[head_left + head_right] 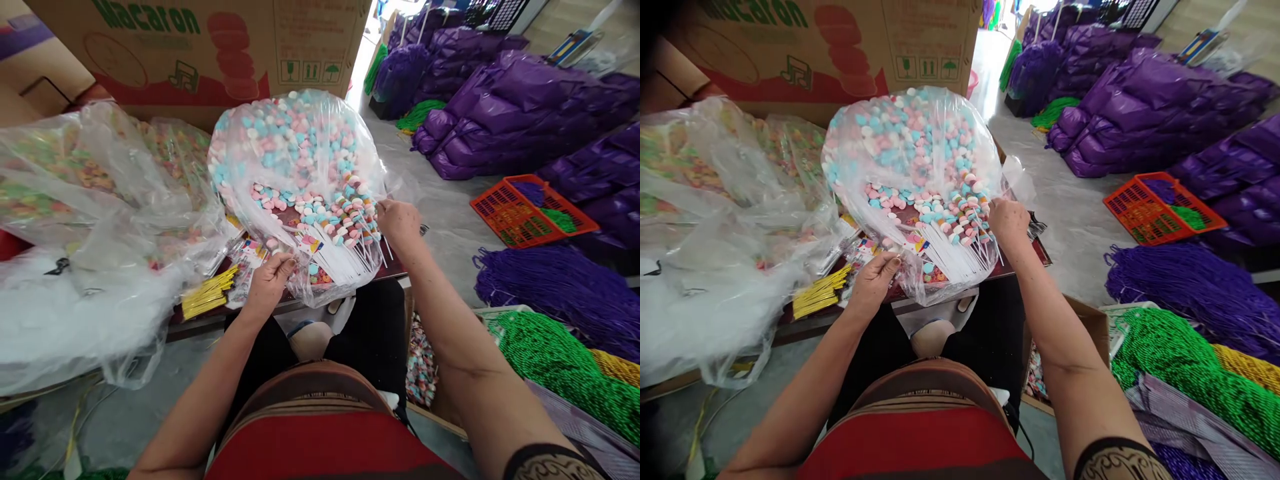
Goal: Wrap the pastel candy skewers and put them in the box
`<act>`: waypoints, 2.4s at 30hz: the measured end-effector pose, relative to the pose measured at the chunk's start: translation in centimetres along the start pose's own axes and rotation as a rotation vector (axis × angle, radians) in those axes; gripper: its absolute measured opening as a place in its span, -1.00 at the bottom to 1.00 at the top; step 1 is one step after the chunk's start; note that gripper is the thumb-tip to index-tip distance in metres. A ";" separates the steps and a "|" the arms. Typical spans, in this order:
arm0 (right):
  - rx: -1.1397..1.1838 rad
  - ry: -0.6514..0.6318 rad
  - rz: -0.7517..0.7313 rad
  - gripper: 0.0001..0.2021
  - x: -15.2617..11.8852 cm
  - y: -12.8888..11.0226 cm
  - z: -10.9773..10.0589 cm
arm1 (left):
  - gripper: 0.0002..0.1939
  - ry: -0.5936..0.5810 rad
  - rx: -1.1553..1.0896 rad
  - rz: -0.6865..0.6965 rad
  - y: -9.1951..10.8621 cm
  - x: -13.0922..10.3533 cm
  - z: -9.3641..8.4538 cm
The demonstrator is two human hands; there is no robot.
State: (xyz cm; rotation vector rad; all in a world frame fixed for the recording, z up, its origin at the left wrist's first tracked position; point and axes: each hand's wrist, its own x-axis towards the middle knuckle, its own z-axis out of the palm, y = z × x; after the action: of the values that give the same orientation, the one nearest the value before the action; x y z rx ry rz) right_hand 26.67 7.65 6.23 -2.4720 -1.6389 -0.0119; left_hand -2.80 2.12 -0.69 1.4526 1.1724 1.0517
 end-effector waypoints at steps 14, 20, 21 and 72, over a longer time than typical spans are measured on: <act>1.196 0.007 -0.163 -0.84 -11.7 6.0 -2.8 | -0.78 -0.089 -0.007 0.465 -0.4 0.9 -2.6; 1.021 -0.017 -0.239 -0.84 -13.4 7.5 -2.1 | -0.75 -0.150 0.070 0.536 0.1 1.3 -2.7; 1.002 -0.024 -0.262 -0.84 -13.3 7.7 -2.0 | -0.76 -0.159 0.083 0.556 0.3 1.4 -2.7; 0.786 0.108 -0.259 -0.88 -14.3 9.5 -0.2 | -0.71 -0.371 0.256 0.613 0.8 1.7 -3.6</act>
State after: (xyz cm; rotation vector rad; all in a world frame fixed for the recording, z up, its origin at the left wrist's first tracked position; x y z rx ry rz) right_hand 29.75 -9.03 3.63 -1.6399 -1.5112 0.3795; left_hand -5.92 4.34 0.85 2.1836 0.6148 0.9831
